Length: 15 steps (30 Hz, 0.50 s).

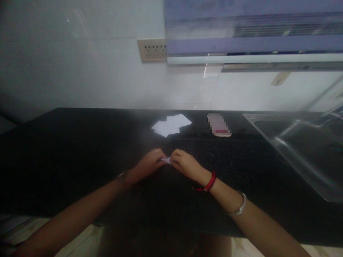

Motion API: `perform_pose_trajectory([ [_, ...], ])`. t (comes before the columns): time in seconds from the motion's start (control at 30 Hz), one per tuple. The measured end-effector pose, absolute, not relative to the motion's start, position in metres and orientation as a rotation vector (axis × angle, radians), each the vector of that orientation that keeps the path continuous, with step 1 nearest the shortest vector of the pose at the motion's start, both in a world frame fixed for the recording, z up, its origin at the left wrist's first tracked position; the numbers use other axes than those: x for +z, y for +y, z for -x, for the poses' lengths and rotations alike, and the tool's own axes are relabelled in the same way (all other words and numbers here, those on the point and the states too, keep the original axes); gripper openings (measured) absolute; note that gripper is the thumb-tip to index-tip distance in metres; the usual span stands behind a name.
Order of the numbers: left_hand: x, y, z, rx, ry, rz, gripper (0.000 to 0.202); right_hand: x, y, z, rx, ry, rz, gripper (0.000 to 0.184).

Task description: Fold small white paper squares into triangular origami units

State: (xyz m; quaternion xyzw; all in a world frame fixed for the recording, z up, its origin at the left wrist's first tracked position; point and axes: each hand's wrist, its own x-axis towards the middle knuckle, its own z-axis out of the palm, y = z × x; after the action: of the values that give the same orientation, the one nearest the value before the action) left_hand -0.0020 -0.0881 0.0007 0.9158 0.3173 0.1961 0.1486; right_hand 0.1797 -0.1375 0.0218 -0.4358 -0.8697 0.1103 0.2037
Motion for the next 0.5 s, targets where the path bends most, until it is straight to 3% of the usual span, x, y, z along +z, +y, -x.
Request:
perform_pose_trajectory([
  [0.33, 0.0041, -0.0891, 0.0027, 0.548, 0.887, -2.607, 0.014, 0.0217, -0.1384, -0.1783, 0.443, -2.283, 1.194, 0.011],
  [0.5, 0.0048, -0.0895, 0.0035, 0.556, 0.872, -2.621, 0.015, 0.0246, -0.1380, -0.1802, 0.465, -2.233, 1.213, 0.017],
])
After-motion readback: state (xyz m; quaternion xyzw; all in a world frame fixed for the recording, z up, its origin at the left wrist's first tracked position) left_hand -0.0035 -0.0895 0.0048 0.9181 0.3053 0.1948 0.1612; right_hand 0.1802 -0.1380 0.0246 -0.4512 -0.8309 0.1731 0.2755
